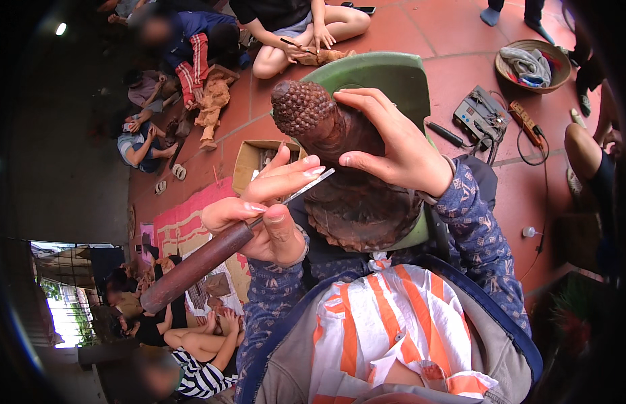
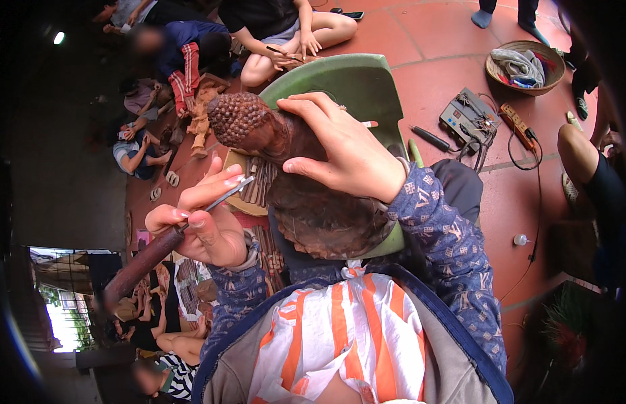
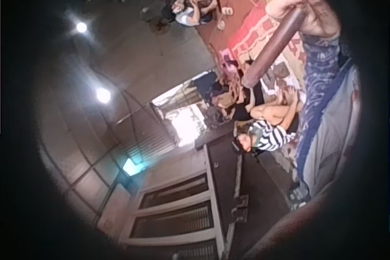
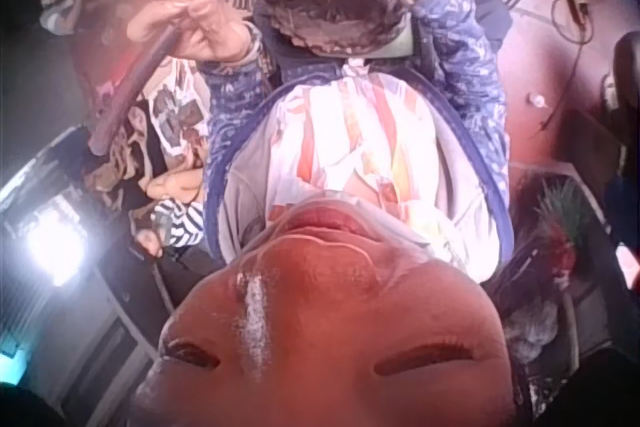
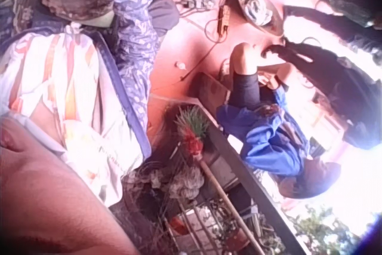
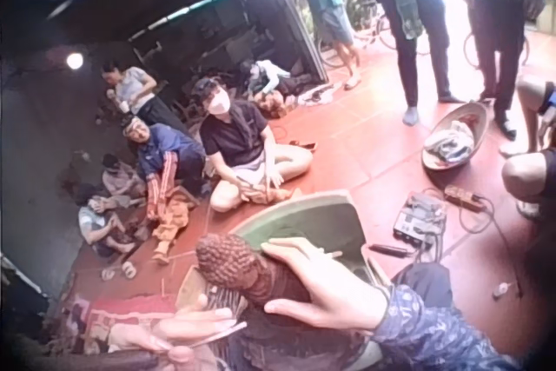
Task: The person carves a wooden Buddha head using a chisel and mallet. They repeatedly tap the chisel to refine the details on the top of the head while seated on the floor.
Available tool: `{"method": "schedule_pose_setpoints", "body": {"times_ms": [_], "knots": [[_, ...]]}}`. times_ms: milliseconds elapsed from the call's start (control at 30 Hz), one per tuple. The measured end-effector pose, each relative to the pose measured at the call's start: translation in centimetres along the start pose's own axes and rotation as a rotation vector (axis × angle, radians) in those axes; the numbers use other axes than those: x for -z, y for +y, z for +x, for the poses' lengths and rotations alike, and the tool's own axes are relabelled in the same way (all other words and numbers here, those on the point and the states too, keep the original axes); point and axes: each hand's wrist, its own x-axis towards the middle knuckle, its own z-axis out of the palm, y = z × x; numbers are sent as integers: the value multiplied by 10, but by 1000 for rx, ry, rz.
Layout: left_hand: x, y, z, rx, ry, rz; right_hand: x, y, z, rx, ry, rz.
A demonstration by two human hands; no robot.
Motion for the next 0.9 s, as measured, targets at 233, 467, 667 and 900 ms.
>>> {"method": "schedule_pose_setpoints", "body": {"times_ms": [233,467,667,900], "knots": [[27,16,-7,286,151,-194,35,19,-121,-590,-9,-135],[3,22,2,158,-615,89,12,5,-221,-832,-300,-494],[-51,22,13,-428,-931,71,20,21,-214,-1017,-137,-296],[-58,-4,15,-598,-1048,168,37,15,-207,-863,247,-37]]}}
